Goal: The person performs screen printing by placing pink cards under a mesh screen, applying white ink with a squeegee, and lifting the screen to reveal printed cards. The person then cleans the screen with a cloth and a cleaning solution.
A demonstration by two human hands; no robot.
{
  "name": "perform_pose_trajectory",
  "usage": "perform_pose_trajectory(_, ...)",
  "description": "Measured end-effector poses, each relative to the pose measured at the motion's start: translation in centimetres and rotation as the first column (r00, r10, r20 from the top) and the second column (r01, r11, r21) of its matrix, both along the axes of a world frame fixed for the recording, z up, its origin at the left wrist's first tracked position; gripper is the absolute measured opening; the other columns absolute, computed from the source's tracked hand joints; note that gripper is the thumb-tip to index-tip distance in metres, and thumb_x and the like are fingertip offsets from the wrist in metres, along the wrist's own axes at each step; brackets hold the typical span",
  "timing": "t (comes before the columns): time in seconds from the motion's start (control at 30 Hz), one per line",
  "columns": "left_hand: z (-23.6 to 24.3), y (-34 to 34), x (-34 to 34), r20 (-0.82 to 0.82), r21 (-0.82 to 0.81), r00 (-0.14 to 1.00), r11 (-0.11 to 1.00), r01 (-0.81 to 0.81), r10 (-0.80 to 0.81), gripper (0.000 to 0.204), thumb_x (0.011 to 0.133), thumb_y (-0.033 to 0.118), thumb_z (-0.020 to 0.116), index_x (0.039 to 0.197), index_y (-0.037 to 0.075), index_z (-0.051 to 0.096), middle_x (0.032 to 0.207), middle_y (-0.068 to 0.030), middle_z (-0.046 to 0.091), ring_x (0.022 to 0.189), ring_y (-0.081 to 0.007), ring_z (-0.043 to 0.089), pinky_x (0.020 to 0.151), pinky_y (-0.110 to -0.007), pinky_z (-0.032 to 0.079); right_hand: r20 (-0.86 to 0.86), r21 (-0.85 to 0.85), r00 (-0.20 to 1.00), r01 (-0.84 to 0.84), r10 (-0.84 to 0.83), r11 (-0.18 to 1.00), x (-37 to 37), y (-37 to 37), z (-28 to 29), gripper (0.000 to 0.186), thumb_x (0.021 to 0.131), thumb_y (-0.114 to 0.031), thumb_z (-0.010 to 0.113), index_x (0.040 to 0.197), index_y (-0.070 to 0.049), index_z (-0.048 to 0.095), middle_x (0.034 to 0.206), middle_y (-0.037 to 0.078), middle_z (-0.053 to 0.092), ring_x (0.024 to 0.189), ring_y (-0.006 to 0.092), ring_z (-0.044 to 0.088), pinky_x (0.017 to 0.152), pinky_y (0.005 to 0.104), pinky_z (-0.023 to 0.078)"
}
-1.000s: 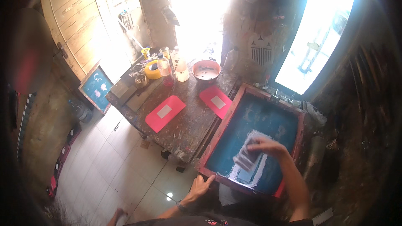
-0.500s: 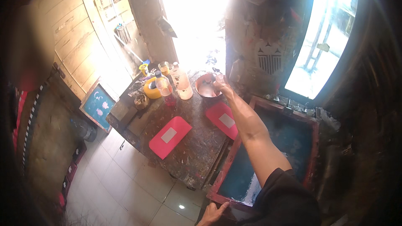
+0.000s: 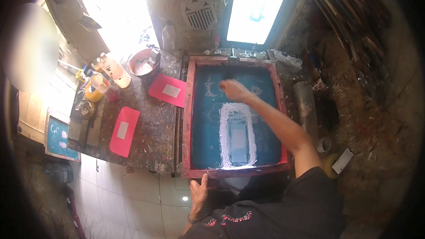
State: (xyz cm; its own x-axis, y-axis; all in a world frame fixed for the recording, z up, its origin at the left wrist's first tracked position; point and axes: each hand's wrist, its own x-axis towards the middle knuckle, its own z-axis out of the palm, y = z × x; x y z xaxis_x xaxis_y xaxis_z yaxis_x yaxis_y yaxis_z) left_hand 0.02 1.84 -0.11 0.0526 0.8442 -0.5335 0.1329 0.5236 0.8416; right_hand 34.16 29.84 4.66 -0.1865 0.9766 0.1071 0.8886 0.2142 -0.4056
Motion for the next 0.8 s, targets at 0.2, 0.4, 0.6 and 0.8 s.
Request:
perform_pose_trajectory(0.2,0.1,-0.2,0.1,0.165,-0.028,0.986,0.999,-0.015,0.020,0.049,0.105,0.033,0.068,0.115,-0.014,0.061,0.096,-0.0255,0.075,0.078,-0.0318,0.078,0.065,-0.042,0.067,0.058,0.233,0.997,-0.054,0.041,0.971,-2.2,-4.7,-7.1,0.041,0.094,-0.001,0.051,0.131,-0.005,0.068,0.131,0.020,0.069,0.122,0.0372,0.066,0.106,0.0553,0.045)
perform_pose_trajectory(0.4,-0.4,0.1,-0.1,0.146,0.035,0.986,0.997,0.070,-0.075,0.051,0.108,0.036,0.062,0.115,-0.014,0.066,0.096,-0.0256,0.075,0.079,-0.0332,0.078,0.065,-0.040,0.067,0.207,0.130,0.978,0.005,-0.032,0.991,-5.9,-3.4,-6.3,0.022,0.086,-0.005,0.063,0.105,-0.007,0.072,0.113,0.014,0.073,0.112,0.0334,0.070,0.101,0.0547,0.047)
perform_pose_trajectory(0.6,-0.5,0.0,-0.5,0.131,0.020,0.987,0.996,0.093,-0.094,0.050,0.108,0.036,0.063,0.112,-0.013,0.065,0.096,-0.0262,0.075,0.079,-0.0332,0.078,0.064,-0.040,0.067,0.099,0.169,0.946,0.291,-0.310,0.942,1.1,-4.0,-3.9,0.024,0.083,-0.010,0.067,0.106,-0.009,0.076,0.116,0.013,0.073,0.113,0.0353,0.068,0.101,0.0548,0.048)
perform_pose_trajectory(0.8,-0.5,-0.1,-0.4,0.169,0.021,0.982,0.997,0.080,-0.083,0.050,0.106,0.039,0.064,0.112,-0.011,0.065,0.092,-0.0228,0.075,0.078,-0.0313,0.078,0.064,-0.040,0.067,0.025,0.090,0.952,0.301,-0.304,0.949,9.0,-7.4,-6.1,0.026,0.093,-0.012,0.066,0.116,-0.012,0.077,0.123,0.010,0.069,0.122,0.0347,0.061,0.101,0.0546,0.047)
